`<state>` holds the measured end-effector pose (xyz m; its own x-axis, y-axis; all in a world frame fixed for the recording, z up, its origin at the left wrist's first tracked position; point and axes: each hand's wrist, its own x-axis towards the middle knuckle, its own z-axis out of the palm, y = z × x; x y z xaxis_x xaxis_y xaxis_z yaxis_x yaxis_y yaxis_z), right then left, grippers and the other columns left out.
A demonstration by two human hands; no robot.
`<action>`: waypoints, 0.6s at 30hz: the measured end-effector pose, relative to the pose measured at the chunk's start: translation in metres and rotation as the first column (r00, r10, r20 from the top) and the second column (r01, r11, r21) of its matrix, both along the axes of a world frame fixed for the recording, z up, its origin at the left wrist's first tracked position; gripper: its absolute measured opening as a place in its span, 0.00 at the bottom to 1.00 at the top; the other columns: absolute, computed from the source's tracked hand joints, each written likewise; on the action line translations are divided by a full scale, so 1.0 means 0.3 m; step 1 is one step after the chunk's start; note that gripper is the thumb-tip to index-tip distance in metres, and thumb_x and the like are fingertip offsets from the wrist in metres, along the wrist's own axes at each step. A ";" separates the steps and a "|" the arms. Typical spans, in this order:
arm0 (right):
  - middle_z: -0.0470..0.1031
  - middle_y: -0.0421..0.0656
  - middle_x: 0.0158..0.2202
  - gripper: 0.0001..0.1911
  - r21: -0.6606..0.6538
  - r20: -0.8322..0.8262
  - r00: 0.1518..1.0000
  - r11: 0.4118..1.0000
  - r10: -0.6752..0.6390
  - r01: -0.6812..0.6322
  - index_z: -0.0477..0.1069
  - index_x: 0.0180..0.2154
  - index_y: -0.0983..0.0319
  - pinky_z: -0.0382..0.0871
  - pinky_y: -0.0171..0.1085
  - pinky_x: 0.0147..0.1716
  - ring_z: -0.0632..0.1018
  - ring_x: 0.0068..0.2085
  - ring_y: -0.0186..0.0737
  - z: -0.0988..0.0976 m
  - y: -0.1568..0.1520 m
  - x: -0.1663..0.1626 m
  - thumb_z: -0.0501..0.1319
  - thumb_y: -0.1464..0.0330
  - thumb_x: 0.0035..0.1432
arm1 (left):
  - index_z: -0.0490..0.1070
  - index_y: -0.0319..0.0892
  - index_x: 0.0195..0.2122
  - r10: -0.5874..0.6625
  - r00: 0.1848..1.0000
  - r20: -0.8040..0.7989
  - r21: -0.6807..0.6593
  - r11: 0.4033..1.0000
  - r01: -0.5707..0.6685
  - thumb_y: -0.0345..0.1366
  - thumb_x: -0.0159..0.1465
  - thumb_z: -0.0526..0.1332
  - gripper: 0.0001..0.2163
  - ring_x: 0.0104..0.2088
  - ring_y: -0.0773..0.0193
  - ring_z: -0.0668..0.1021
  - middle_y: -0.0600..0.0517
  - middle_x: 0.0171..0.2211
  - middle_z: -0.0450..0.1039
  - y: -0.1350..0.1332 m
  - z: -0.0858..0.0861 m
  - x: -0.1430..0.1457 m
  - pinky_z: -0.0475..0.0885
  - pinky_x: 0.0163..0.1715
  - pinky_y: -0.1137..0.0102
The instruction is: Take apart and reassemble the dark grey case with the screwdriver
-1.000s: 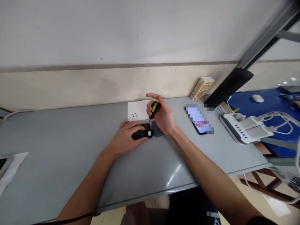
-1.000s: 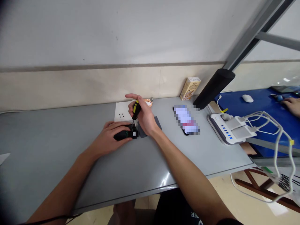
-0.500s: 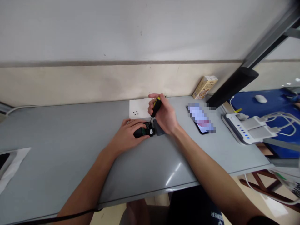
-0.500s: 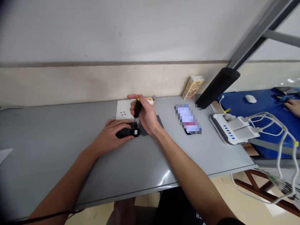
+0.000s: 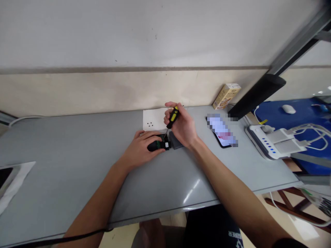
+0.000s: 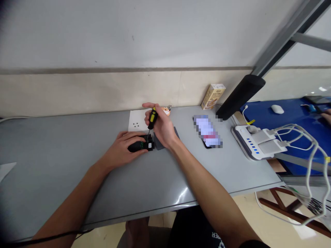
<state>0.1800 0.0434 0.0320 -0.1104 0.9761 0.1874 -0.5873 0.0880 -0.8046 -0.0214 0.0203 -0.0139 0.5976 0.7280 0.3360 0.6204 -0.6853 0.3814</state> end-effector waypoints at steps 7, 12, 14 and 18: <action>0.70 0.35 0.32 0.21 0.069 0.048 0.998 0.997 -0.031 0.027 0.61 0.33 0.56 0.65 0.34 0.27 0.72 0.27 0.29 -0.012 -0.009 0.004 0.70 0.53 0.58 | 0.77 0.49 0.47 -0.018 1.000 -0.014 0.011 1.000 0.018 0.46 0.66 0.68 0.12 0.56 0.54 0.79 0.51 0.58 0.77 0.000 0.003 0.000 0.61 0.62 0.54; 0.58 0.32 0.24 0.22 0.092 0.102 0.991 0.993 -0.082 0.073 0.63 0.35 0.55 0.58 0.34 0.23 0.61 0.23 0.30 -0.004 -0.006 -0.007 0.62 0.44 0.61 | 0.76 0.49 0.47 -0.018 1.000 -0.018 0.011 1.000 0.018 0.46 0.66 0.68 0.12 0.56 0.54 0.79 0.51 0.58 0.77 -0.001 0.007 0.000 0.61 0.61 0.54; 0.60 0.35 0.25 0.23 0.073 0.065 0.997 0.997 -0.028 0.023 0.69 0.39 0.56 0.62 0.35 0.26 0.65 0.25 0.32 0.002 -0.005 -0.003 0.56 0.43 0.65 | 0.77 0.49 0.47 -0.020 1.000 -0.015 0.022 1.000 0.020 0.46 0.66 0.68 0.11 0.56 0.55 0.79 0.51 0.58 0.77 -0.001 0.005 0.000 0.61 0.61 0.54; 0.68 0.38 0.33 0.19 0.058 0.028 1.000 0.998 -0.014 0.012 0.71 0.37 0.57 0.68 0.35 0.34 0.73 0.33 0.32 -0.001 -0.006 0.007 0.63 0.48 0.63 | 0.77 0.49 0.46 -0.015 1.000 -0.008 0.031 0.999 0.015 0.46 0.66 0.68 0.12 0.56 0.54 0.79 0.51 0.58 0.77 0.001 0.000 -0.001 0.60 0.62 0.54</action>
<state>0.1822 0.0417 0.0317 -0.1041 0.9650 0.2407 -0.5628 0.1424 -0.8142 -0.0218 0.0208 -0.0139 0.6112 0.7081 0.3537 0.6127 -0.7061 0.3549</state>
